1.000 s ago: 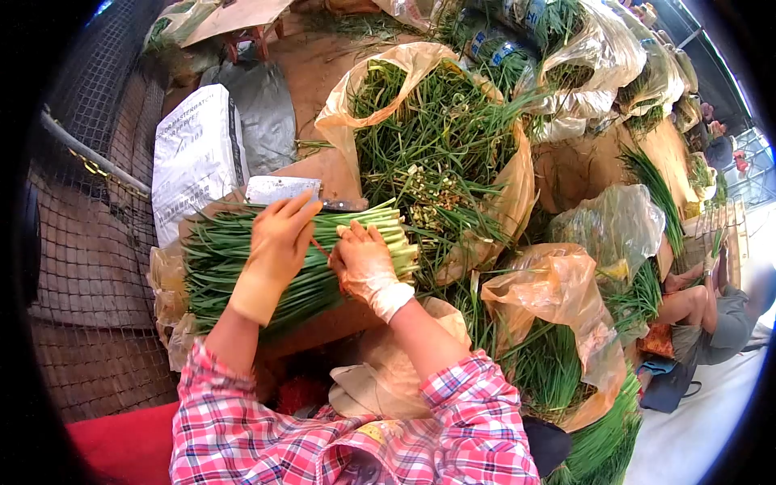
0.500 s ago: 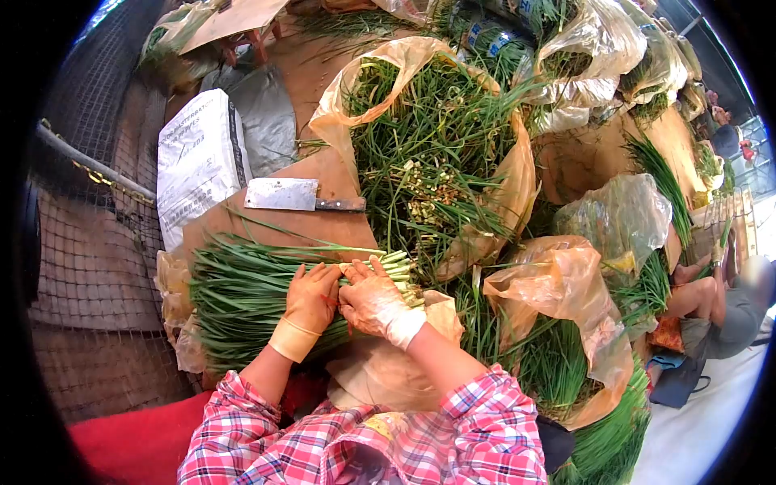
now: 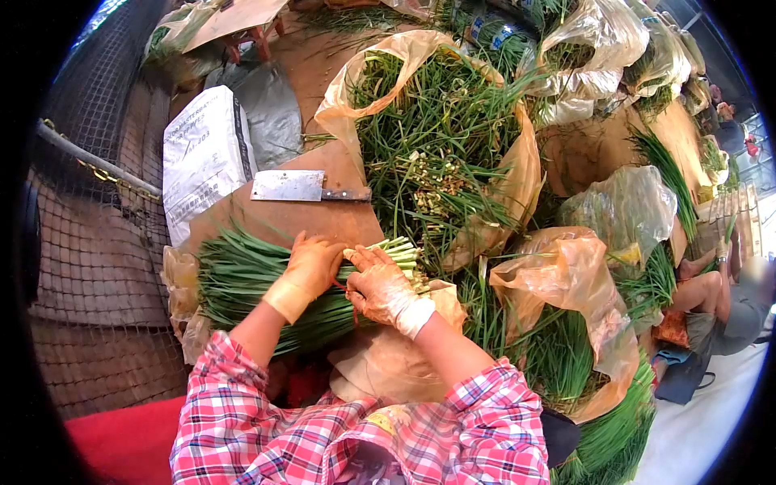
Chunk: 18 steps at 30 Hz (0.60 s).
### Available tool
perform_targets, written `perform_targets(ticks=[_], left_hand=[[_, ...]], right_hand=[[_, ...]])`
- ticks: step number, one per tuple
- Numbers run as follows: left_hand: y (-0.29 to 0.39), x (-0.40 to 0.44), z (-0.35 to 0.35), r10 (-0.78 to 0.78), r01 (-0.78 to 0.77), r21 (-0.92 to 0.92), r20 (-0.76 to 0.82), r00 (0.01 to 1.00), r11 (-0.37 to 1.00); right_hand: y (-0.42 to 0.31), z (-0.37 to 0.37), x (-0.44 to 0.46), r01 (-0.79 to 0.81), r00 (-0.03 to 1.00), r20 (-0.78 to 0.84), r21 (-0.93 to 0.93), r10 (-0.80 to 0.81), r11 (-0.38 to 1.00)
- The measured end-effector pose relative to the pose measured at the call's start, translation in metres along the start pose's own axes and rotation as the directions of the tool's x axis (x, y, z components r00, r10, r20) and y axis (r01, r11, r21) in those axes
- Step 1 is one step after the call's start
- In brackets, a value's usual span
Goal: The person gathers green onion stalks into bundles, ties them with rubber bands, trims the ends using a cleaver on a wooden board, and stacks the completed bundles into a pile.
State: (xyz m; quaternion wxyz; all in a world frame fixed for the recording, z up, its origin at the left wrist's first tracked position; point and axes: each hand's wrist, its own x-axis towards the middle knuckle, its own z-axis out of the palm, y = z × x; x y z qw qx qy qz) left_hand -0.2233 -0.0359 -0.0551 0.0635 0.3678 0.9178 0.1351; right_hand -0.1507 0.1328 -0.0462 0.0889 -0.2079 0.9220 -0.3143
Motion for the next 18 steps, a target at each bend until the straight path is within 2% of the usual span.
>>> perform_targets(ticks=[2,3,4,6,8,10,12,14,18], left_hand=[[0.015,-0.018,-0.004,-0.146,0.143,-0.055,-0.04,0.989,0.988],[0.018,-0.028,-0.001,-0.165,0.154,-0.135,-0.076,0.983,0.979],[0.024,-0.034,0.0,-0.175,0.161,-0.13,-0.105,0.979,0.978],[0.036,-0.043,0.003,-0.2,0.179,-0.137,-0.166,0.966,0.974],[0.038,-0.043,-0.001,-0.219,0.195,-0.161,-0.149,0.964,0.967],[0.034,-0.041,-0.007,-0.292,0.289,-0.287,0.034,0.956,0.913],[0.024,-0.043,-0.01,-0.309,0.316,-0.335,0.075,0.948,0.888],[0.017,-0.05,-0.01,-0.264,0.16,-0.314,-0.325,0.908,0.936],[0.028,-0.066,-0.019,-0.182,0.127,-0.234,-0.231,0.956,0.964]], right_hand=[[-0.004,-0.006,0.002,0.083,0.994,-0.053,-0.186,-0.095,0.979],[-0.009,-0.009,0.003,0.092,0.996,0.021,-0.236,-0.09,0.967],[-0.013,-0.012,0.006,0.095,0.995,0.023,-0.23,-0.092,0.969],[-0.017,-0.017,0.009,0.075,0.97,0.244,-0.299,0.001,0.951],[-0.006,-0.007,0.007,0.088,0.972,0.231,-0.254,-0.028,0.963],[-0.005,-0.01,0.008,0.001,0.953,0.302,-0.04,0.011,0.999],[-0.007,-0.011,0.005,0.023,0.964,0.267,-0.053,-0.008,0.998],[-0.011,-0.011,0.003,-0.01,0.98,0.198,-0.04,0.018,0.999],[-0.012,-0.008,-0.003,0.075,0.992,0.104,-0.073,-0.067,0.995]])
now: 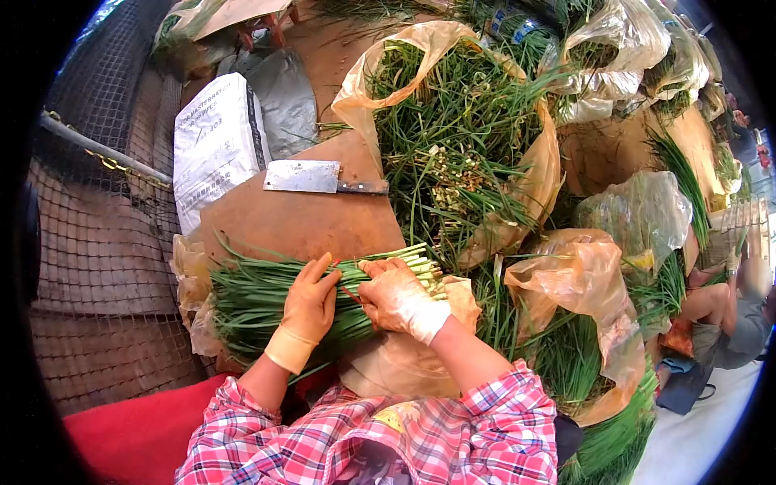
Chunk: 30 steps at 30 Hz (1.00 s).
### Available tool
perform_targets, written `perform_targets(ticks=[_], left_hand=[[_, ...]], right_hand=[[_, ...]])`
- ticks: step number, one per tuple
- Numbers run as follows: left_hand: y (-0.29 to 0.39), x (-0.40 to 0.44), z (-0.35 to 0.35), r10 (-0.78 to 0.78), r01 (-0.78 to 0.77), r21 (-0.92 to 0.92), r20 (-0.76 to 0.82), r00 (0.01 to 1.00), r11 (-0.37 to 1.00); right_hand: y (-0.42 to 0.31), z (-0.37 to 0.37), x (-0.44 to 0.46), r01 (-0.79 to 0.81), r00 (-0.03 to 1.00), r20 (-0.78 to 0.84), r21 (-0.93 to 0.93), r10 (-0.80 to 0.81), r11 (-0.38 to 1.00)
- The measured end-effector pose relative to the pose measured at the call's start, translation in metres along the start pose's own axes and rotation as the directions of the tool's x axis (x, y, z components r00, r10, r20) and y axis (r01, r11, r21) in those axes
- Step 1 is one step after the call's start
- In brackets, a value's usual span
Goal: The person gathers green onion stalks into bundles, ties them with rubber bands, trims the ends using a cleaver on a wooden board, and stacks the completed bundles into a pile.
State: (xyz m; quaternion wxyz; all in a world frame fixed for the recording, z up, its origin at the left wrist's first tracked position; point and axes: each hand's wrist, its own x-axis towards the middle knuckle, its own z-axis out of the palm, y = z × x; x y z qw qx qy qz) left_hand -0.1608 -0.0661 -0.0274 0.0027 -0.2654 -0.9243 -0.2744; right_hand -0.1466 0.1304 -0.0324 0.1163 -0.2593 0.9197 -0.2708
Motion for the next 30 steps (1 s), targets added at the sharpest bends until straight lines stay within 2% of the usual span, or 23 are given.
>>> perform_targets(ticks=[2,4,5,6,8,9,11,12,14,15,19,25,30], left_hand=[[-0.001,-0.005,-0.007,0.005,-0.005,0.005,0.019,1.0,1.0],[-0.008,-0.001,-0.015,-0.13,0.125,-0.152,-0.022,0.991,0.98],[-0.013,0.008,-0.019,-0.157,0.152,-0.132,-0.027,0.987,0.979],[-0.021,0.017,-0.023,-0.127,0.126,-0.007,-0.015,0.992,0.992],[-0.031,0.037,-0.026,-0.169,0.143,0.238,0.093,0.981,0.961],[-0.036,0.047,-0.023,-0.165,0.14,0.24,0.09,0.982,0.961],[-0.045,0.058,-0.01,-0.324,0.186,0.411,0.298,0.898,0.892],[-0.049,0.056,0.0,-0.323,0.185,0.411,0.299,0.898,0.893],[-0.052,0.057,0.018,-0.542,0.533,0.121,0.318,0.778,0.837],[-0.05,0.059,0.021,-0.577,0.572,0.142,0.384,0.72,0.808],[-0.067,0.055,0.051,-0.618,0.666,0.049,0.429,0.659,0.744],[-0.053,0.058,0.048,-0.525,0.606,-0.015,0.484,0.7,0.795],[-0.041,0.058,0.039,-0.485,0.54,-0.006,0.432,0.761,0.842]], right_hand=[[-0.001,0.003,-0.003,0.028,0.999,-0.028,-0.001,-0.028,1.0],[-0.005,-0.001,-0.005,0.076,0.992,-0.102,0.01,-0.075,0.997],[-0.005,0.001,-0.006,0.079,0.992,-0.099,0.023,-0.076,0.997],[-0.005,0.002,-0.005,0.082,0.992,-0.101,0.027,-0.078,0.996],[-0.005,0.003,-0.005,0.064,0.995,-0.085,0.026,-0.061,0.998],[-0.004,0.003,-0.005,0.064,0.994,-0.089,0.024,-0.062,0.998],[-0.006,0.003,-0.007,0.065,0.993,-0.101,0.018,-0.063,0.998],[-0.006,0.003,-0.008,0.064,0.993,-0.101,0.018,-0.061,0.998],[-0.007,0.002,-0.007,0.045,0.995,-0.089,0.025,-0.043,0.999],[-0.006,0.001,-0.006,0.044,0.995,-0.091,0.024,-0.041,0.999],[-0.005,0.004,-0.006,0.043,0.996,-0.071,-0.011,-0.044,0.999],[-0.005,0.005,-0.006,0.031,0.997,-0.068,-0.012,-0.031,0.999],[-0.005,0.006,-0.005,0.026,0.998,-0.063,-0.039,-0.029,0.999]])
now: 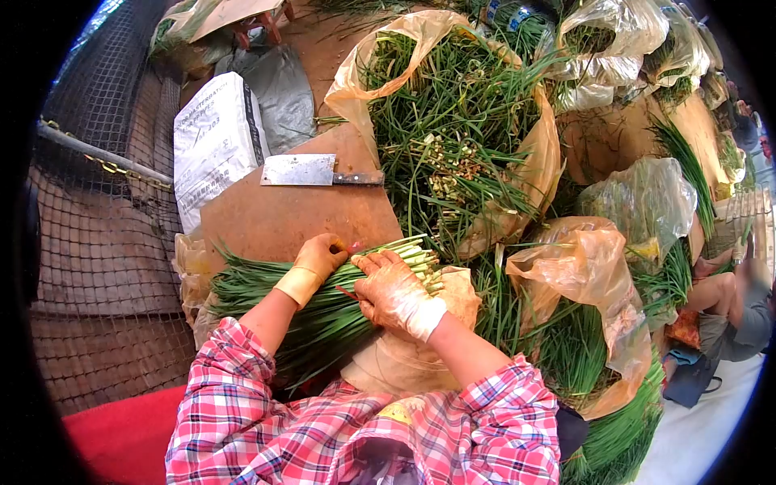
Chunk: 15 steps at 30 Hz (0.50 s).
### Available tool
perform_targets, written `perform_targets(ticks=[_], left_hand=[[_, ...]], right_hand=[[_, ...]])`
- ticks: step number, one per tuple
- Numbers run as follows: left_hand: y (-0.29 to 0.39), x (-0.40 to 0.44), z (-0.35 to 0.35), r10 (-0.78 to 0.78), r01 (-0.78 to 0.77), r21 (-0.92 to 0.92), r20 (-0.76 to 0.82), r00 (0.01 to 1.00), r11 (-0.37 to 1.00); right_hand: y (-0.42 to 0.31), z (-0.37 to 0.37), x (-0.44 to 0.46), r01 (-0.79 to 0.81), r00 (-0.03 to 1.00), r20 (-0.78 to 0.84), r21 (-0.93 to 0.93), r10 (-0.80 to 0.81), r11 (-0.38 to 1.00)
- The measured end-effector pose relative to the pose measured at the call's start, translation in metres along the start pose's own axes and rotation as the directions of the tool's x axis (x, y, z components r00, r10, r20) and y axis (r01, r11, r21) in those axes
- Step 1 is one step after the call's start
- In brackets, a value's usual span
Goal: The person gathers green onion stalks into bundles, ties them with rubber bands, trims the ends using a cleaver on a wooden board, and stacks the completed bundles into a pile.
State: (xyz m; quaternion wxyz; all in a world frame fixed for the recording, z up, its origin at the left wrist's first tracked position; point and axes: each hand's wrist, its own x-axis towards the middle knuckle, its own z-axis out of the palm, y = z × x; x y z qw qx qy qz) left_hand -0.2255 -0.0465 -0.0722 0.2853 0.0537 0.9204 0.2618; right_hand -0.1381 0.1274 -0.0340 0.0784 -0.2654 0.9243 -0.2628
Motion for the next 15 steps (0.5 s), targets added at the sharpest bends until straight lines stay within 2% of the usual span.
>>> perform_targets(ticks=[4,5,6,8,9,10,12,14,15], left_hand=[[0.01,-0.004,-0.012,0.106,-0.104,0.06,-0.023,0.994,0.993],[0.018,-0.01,-0.018,0.181,-0.175,0.088,-0.075,0.981,0.981],[0.019,-0.01,-0.017,0.181,-0.175,0.081,-0.071,0.981,0.981],[0.019,-0.01,-0.016,0.284,-0.262,0.133,-0.187,0.94,0.956],[0.023,-0.013,-0.012,0.271,-0.253,0.104,-0.236,0.933,0.962],[0.022,-0.017,-0.006,0.269,-0.252,0.099,-0.235,0.934,0.963],[0.018,-0.015,0.008,0.117,-0.148,-0.096,-0.276,0.954,0.984],[0.01,-0.011,0.017,0.111,-0.158,-0.155,-0.279,0.954,0.975],[0.007,-0.009,0.02,0.119,-0.199,-0.247,-0.304,0.945,0.948]], right_hand=[[0.001,-0.001,0.001,0.037,0.997,-0.07,-0.028,-0.038,0.999],[0.0,-0.003,0.001,0.047,0.994,-0.095,-0.045,-0.051,0.998],[0.001,-0.006,0.0,0.044,0.995,-0.088,-0.046,-0.048,0.998],[0.002,-0.01,0.0,0.061,0.986,-0.151,-0.054,-0.068,0.997],[0.006,-0.005,-0.002,0.062,0.975,-0.213,-0.027,-0.066,0.998],[0.008,0.002,-0.003,0.062,0.976,-0.208,-0.028,-0.066,0.998],[0.009,0.005,-0.002,0.036,0.971,-0.234,-0.018,-0.039,0.999],[0.008,0.005,-0.004,0.027,0.976,-0.218,-0.014,-0.029,1.0],[0.008,0.006,-0.003,0.027,0.977,-0.213,-0.031,-0.033,0.999]])
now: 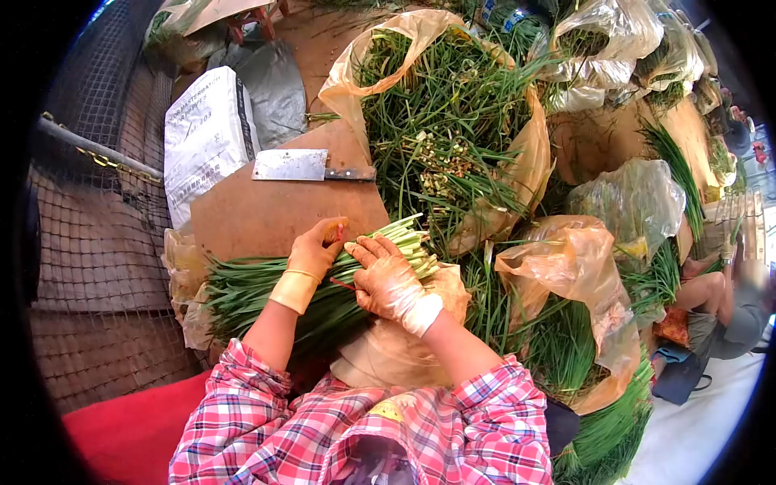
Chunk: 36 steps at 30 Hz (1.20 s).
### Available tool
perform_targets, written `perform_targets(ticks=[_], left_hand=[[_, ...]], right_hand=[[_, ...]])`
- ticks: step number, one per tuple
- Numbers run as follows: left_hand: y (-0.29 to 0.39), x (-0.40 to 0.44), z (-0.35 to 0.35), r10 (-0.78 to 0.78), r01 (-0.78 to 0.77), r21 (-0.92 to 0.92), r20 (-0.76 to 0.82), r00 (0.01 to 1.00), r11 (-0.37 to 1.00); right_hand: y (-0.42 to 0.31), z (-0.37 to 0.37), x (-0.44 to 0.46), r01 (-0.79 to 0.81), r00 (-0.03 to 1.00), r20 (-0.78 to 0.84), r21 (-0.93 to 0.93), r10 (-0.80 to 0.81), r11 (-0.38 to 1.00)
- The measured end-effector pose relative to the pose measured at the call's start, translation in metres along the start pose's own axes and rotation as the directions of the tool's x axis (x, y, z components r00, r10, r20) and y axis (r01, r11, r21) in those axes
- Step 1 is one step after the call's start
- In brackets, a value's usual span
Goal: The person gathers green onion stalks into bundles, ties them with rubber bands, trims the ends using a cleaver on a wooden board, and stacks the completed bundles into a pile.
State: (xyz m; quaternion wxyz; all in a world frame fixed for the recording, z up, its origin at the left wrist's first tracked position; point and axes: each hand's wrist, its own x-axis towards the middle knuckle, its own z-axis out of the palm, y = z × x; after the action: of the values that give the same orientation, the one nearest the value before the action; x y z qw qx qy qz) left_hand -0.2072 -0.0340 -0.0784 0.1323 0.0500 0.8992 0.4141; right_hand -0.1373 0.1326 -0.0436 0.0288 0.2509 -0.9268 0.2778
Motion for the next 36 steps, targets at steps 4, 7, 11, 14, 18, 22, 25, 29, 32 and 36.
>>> perform_targets(ticks=[4,7,11,14,18,22,25,29,32,36], left_hand=[[0.005,0.011,-0.003,0.015,-0.016,0.023,0.022,1.0,1.0],[0.016,0.025,-0.002,0.037,-0.042,0.158,0.033,0.999,0.987],[0.013,0.024,0.008,0.029,-0.03,-0.036,-0.014,0.999,0.999],[0.008,0.025,0.007,-0.039,0.044,-0.167,0.034,0.999,0.985],[-0.002,0.025,0.013,0.034,-0.041,-0.169,-0.04,0.999,0.985],[0.004,0.023,0.012,-0.02,0.021,-0.186,0.007,1.0,0.982],[0.006,0.02,0.013,-0.037,0.037,-0.088,0.002,0.999,0.995],[0.001,0.029,0.009,-0.031,0.028,-0.074,-0.034,0.999,0.997],[-0.007,0.041,0.006,-0.157,0.176,-0.159,0.123,0.98,0.971],[-0.023,0.049,0.014,-0.149,0.183,-0.275,0.142,0.979,0.944]], right_hand=[[0.008,-0.004,0.007,-0.001,1.0,-0.003,-0.011,0.001,1.0],[0.019,-0.009,0.015,-0.04,0.993,-0.114,0.015,0.041,0.999],[0.017,-0.011,0.003,-0.11,0.991,-0.076,0.035,0.112,0.993],[-0.013,-0.023,-0.007,-0.124,0.991,-0.052,-0.107,0.119,0.986],[-0.03,-0.024,-0.013,-0.149,0.988,0.039,0.021,0.148,0.989],[-0.039,-0.017,0.0,-0.324,0.945,0.054,0.261,0.321,0.909],[-0.022,-0.006,0.026,-0.464,0.841,-0.02,0.488,0.541,0.739],[-0.004,-0.008,0.047,-0.786,0.557,0.406,0.538,0.725,0.304],[0.0,-0.004,0.058,-0.805,0.587,0.36,0.354,0.725,0.476],[0.006,-0.006,0.07,-0.841,0.538,0.44,0.222,0.719,0.494]])
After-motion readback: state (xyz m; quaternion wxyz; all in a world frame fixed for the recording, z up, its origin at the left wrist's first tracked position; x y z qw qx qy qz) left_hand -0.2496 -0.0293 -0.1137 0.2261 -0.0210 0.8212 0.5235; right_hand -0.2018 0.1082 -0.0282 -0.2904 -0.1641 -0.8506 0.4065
